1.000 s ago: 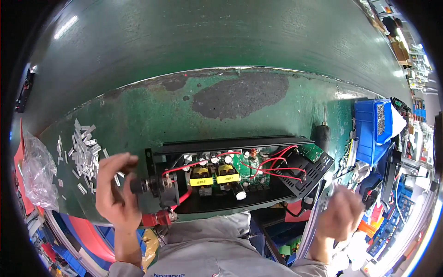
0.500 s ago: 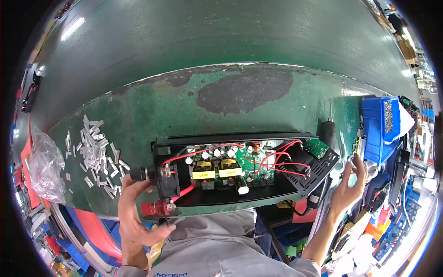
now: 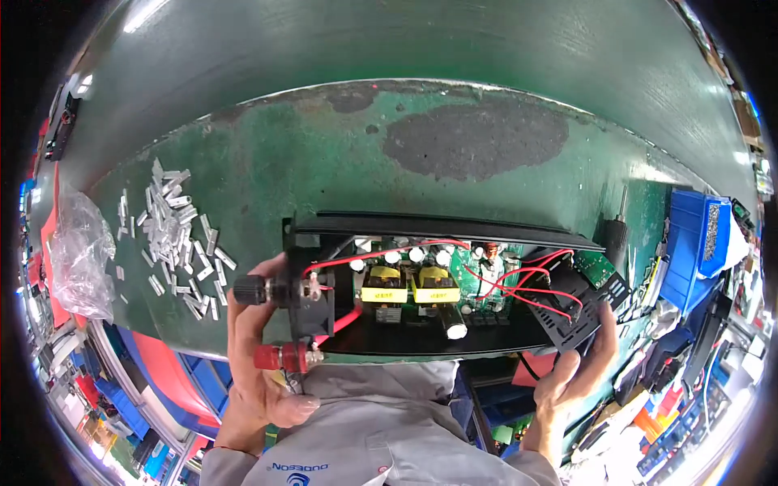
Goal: Assembling internal components of an electronic device, including wiring and securing parts with an electric screwdriver.
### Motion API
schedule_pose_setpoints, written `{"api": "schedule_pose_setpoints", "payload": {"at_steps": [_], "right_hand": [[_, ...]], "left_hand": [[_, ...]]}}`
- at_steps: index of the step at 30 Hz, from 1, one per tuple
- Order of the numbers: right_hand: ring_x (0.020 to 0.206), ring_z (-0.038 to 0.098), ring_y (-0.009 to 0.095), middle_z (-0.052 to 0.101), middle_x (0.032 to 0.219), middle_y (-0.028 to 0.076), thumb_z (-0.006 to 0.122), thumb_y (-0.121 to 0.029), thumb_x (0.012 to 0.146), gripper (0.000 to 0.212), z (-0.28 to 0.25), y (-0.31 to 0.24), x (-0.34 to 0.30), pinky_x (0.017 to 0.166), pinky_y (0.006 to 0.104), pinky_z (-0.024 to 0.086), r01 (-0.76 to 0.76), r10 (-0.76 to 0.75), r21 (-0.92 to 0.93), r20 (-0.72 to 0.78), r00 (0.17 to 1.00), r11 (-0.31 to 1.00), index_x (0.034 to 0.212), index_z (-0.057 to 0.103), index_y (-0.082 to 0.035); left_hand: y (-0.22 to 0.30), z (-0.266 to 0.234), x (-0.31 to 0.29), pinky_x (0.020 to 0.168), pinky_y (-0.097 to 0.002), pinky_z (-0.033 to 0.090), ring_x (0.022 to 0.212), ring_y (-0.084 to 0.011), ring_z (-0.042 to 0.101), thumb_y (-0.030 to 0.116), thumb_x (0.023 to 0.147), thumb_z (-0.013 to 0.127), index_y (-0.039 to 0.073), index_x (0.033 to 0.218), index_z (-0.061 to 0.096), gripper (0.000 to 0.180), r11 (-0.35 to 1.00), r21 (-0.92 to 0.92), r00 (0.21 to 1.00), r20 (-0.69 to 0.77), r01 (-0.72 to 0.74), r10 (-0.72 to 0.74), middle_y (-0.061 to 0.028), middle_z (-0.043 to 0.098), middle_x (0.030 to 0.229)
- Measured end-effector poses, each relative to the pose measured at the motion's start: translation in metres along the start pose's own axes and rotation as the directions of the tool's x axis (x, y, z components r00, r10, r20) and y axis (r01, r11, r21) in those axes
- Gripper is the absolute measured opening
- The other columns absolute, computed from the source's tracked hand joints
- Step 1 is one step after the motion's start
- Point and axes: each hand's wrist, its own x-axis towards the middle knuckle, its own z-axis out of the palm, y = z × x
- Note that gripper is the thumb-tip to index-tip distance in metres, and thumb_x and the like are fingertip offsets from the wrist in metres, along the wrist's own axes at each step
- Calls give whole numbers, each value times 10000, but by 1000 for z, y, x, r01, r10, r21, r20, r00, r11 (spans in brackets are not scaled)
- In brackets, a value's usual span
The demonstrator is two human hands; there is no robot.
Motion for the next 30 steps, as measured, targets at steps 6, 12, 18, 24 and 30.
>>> {"api": "schedule_pose_setpoints", "payload": {"at_steps": [6,12,18,24,30], "right_hand": [[1161,583,325,580,1291,272,507,-383,1047,655,-1,-14,22,1036,421,437,-39,39,-1,23,999,999,1449,434,129],[1360,496,293,531,1470,196,403,-172,1065,479,7,-34,50,1176,397,322,-59,66,-64,115,991,996,1493,468,32],[988,641,267,658,1174,160,680,-143,990,388,-30,-29,93,857,397,518,119,-253,-399,-302,919,909,1348,624,-4],[780,646,195,678,1002,116,714,-136,963,365,23,-185,94,632,308,517,661,-665,78,44,745,746,1243,606,72],[941,637,358,638,1093,147,718,-16,852,334,128,-328,70,805,433,531,881,-958,417,260,122,225,1179,657,-39]], "left_hand": [[7,6,15,1126,-566,318,1337,-465,443,564,840,650,-90,1437,415,917,998,26,997,40,-65,64,-326,444,1451],[3,18,16,1031,-464,466,1254,-400,520,329,811,731,-43,1493,384,851,971,-239,996,-87,-20,-1,-259,435,1420],[3,41,30,1116,-485,412,1390,-464,414,328,857,704,16,1522,352,814,949,-194,966,-121,-249,229,-271,379,1516],[-3,49,24,1172,-466,345,1460,-404,372,332,902,692,27,1556,334,806,856,-385,936,-217,-344,279,-228,313,1594],[-21,49,10,1071,-492,433,1294,-438,494,316,967,655,-3,1489,396,664,875,-26,780,-467,-484,418,-257,444,1456]]}}
